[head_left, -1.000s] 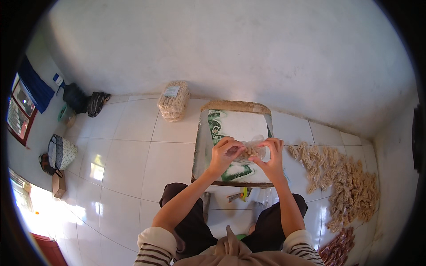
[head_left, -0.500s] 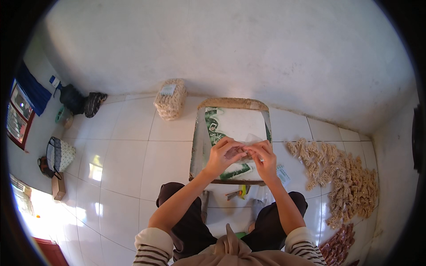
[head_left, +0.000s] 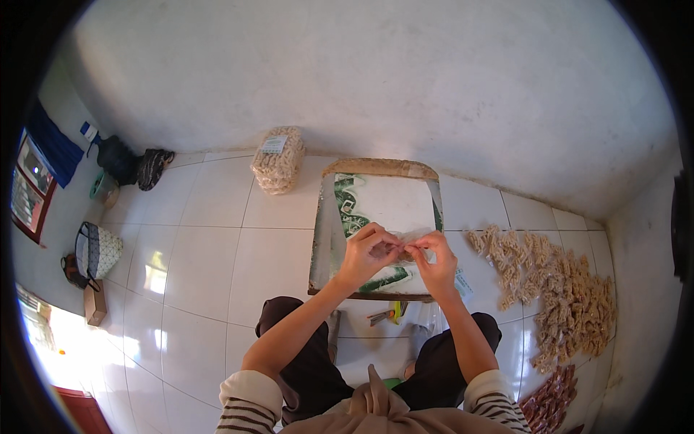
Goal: The person places food items into a plastic bag, adds a label, and then uses a sealer to close the bag.
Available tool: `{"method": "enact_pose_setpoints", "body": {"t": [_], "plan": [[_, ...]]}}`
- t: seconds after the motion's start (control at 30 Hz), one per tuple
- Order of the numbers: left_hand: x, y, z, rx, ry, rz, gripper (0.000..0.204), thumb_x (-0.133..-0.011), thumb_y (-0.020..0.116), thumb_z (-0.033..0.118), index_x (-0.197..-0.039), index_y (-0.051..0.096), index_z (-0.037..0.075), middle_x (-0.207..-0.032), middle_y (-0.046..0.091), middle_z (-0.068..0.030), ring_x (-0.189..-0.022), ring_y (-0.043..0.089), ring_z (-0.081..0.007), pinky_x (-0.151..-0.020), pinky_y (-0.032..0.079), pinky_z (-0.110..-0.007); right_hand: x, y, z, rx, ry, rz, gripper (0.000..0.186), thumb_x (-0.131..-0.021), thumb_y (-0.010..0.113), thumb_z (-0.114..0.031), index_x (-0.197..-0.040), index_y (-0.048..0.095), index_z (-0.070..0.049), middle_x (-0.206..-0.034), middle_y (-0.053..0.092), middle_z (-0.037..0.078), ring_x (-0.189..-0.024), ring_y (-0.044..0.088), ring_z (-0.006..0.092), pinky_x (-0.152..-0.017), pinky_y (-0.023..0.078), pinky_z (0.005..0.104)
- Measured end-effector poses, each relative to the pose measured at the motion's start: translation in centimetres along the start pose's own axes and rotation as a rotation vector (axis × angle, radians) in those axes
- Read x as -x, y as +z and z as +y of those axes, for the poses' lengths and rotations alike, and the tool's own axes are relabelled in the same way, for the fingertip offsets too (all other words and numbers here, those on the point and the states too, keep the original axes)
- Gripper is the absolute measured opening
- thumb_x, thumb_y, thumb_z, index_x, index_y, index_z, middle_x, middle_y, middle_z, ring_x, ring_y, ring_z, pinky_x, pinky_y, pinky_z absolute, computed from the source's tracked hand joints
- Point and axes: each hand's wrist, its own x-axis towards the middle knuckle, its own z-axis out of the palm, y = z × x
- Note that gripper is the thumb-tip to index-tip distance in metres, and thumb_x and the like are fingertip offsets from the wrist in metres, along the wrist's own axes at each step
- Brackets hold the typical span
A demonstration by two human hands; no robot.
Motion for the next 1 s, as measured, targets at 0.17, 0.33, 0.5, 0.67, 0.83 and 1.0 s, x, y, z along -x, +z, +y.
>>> {"method": "enact_pose_setpoints", "body": {"t": [0.17, 0.33, 0.5, 0.67, 0.83, 1.0], "plan": [[-0.1, 0.8, 0.0, -0.001, 0.031, 0.082, 0.014, -0.07, 0.069, -0.007, -0.081, 0.063, 0.001, -0.081, 0.056, -0.006, -0.071, 0.062, -0.0161, -0.061, 0.054, -0.026, 0.2, 0.0, 0.0, 0.22, -0.144, 0.003, 0.038, -0.073, 0.073, -0.003, -0.105, 0.052, -0.005, -0.083, 0.058, 0.007, -0.079, 0.055, 0.0245, -0.07, 0.047, 0.0313], [-0.2, 0.7, 0.5, -0.061, 0.025, 0.078, 0.015, -0.073, 0.067, -0.008, -0.084, 0.063, 0.0, -0.084, 0.055, -0.0056, -0.073, 0.062, -0.014, -0.064, 0.054, -0.024, -1.8, -1.2, -2.4, 0.294, -0.109, 0.074, 0.052, -0.069, 0.077, -0.013, -0.113, 0.05, -0.007, -0.096, 0.052, 0.008, -0.094, 0.048, 0.0276, -0.079, 0.043, 0.0375], [-0.4, 1.0, 0.2, -0.042, 0.012, 0.093, 0.014, -0.074, 0.067, -0.007, -0.086, 0.064, 0.0, -0.085, 0.055, -0.0051, -0.073, 0.063, -0.0127, -0.065, 0.054, -0.023, -2.3, -4.2, -0.7, 0.18, 0.026, -0.096, 0.052, -0.066, 0.079, -0.02, -0.11, 0.054, -0.007, -0.095, 0.049, 0.007, -0.094, 0.045, 0.0274, -0.079, 0.042, 0.037], [-0.5, 1.2, 0.0, -0.023, 0.018, 0.115, 0.019, -0.071, 0.071, -0.005, -0.087, 0.063, 0.001, -0.083, 0.056, -0.0057, -0.072, 0.064, -0.0153, -0.066, 0.057, -0.025, -1.2, -2.2, 0.1, 0.216, -0.069, -0.14, 0.02, -0.071, 0.073, -0.009, -0.088, 0.064, -0.006, -0.089, 0.053, 0.005, -0.089, 0.049, 0.0233, -0.07, 0.044, 0.0347], [-0.8, 1.0, 0.8, -0.113, 0.07, 0.108, 0.022, -0.069, 0.073, -0.003, -0.088, 0.063, 0.001, -0.084, 0.056, -0.0061, -0.072, 0.064, -0.015, -0.065, 0.056, -0.025, -1.0, -1.1, -0.2, 0.144, -0.071, -0.051, 0.017, -0.074, 0.066, 0.003, -0.088, 0.066, -0.006, -0.084, 0.055, 0.004, -0.081, 0.052, 0.0212, -0.06, 0.045, 0.031], [-0.7, 0.4, 0.9, -0.152, 0.114, 0.06, 0.026, -0.067, 0.076, 0.001, -0.089, 0.063, 0.0, -0.084, 0.056, -0.0059, -0.073, 0.064, -0.0149, -0.066, 0.056, -0.025, -0.7, -0.4, -0.1, 0.073, -0.046, -0.046, 0.021, -0.075, 0.062, 0.008, -0.09, 0.067, -0.007, -0.083, 0.057, 0.004, -0.079, 0.052, 0.0207, -0.059, 0.045, 0.0303]]}}
